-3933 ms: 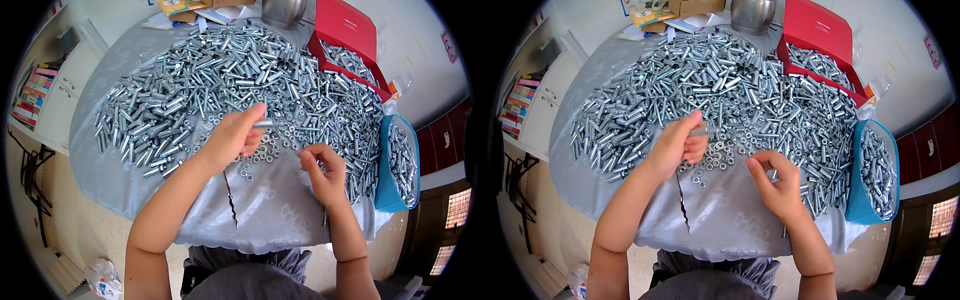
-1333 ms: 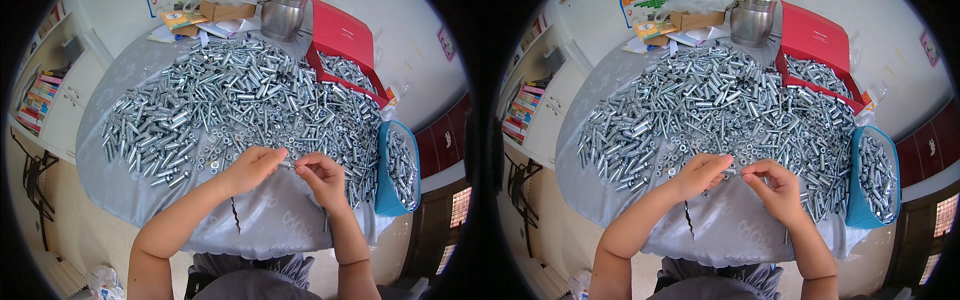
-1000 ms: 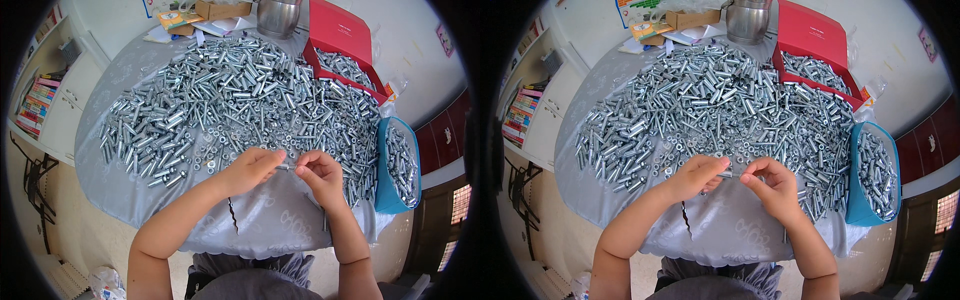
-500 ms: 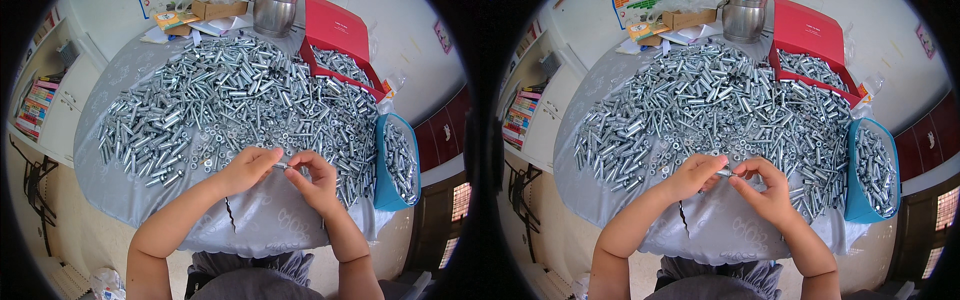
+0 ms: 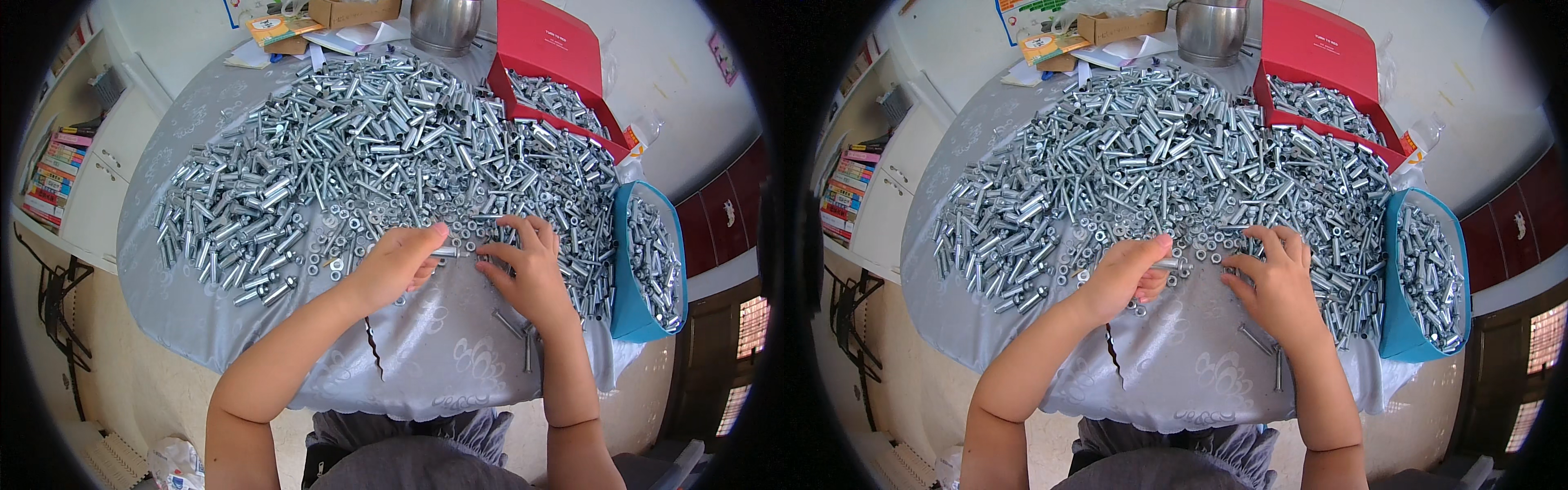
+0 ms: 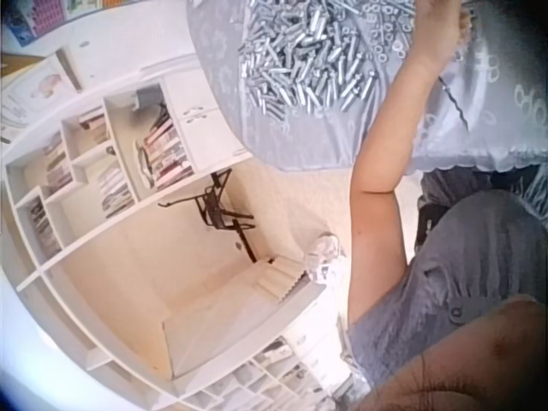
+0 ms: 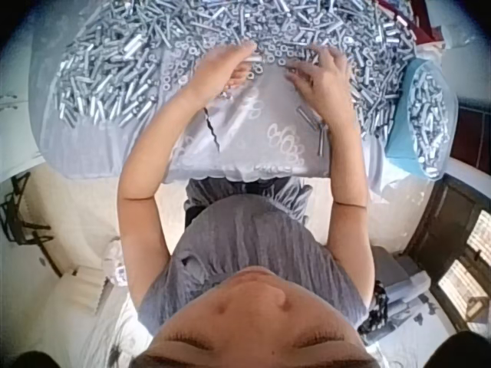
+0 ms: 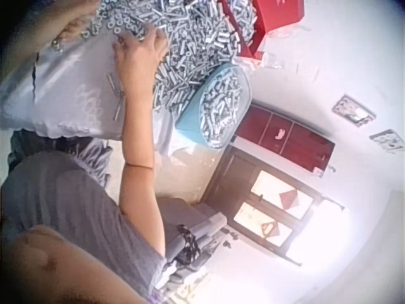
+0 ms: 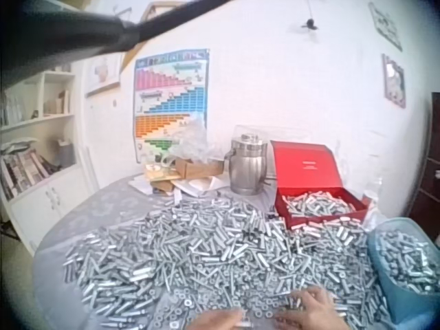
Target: The person repeatedly picks up bolts and washers from a large pile on a table and threads the washers onto the bolts by hand. The person handles the hardware one at a time, screwing the washers onto the bolts and placing the assembled units back onto the table.
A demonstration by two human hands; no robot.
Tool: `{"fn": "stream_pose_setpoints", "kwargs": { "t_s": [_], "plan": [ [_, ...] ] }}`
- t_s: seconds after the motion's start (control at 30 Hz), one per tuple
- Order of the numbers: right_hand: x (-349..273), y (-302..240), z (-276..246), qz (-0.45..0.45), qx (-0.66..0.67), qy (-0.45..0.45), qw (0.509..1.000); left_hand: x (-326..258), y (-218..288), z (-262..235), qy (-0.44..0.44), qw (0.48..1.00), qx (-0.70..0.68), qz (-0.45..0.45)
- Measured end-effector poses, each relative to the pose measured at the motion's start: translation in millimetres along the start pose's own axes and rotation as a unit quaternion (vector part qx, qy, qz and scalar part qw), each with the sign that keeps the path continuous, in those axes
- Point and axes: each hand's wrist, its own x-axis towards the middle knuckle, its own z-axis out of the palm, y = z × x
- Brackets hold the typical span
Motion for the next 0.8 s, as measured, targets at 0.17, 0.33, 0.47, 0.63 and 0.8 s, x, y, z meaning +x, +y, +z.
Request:
{"fn": "stream_pose_setpoints", "kwargs": {
  "t_s": [0.17,0.33,0.47,0.63,0.8],
  "plan": [
    [-1.6,-1.5,4.0,0.035,0.026,-0.017,0.999,-0.5,0.0,3.2,-0.018,1.000,-0.002,0.003],
    [0.6,-1.5,5.9,-0.007,0.032,0.027,0.999,-0.6,-0.3,2.5,-0.011,1.000,0.016,-0.003],
    [1.1,-17.5,-1.9,0.049,0.270,0.088,0.958,-1.7,0.2,4.8,-0.007,0.999,0.037,-0.005],
    [-6.1,-22.1,5.7,0.104,0.389,0.083,0.912,-3.4,1.4,9.9,-0.010,1.000,0.024,-0.015],
    [-7.9,-24.4,11.9,0.110,0.470,0.084,0.872,-2.2,-2.5,7.0,-0.021,1.000,0.006,-0.019]
  ]
}}
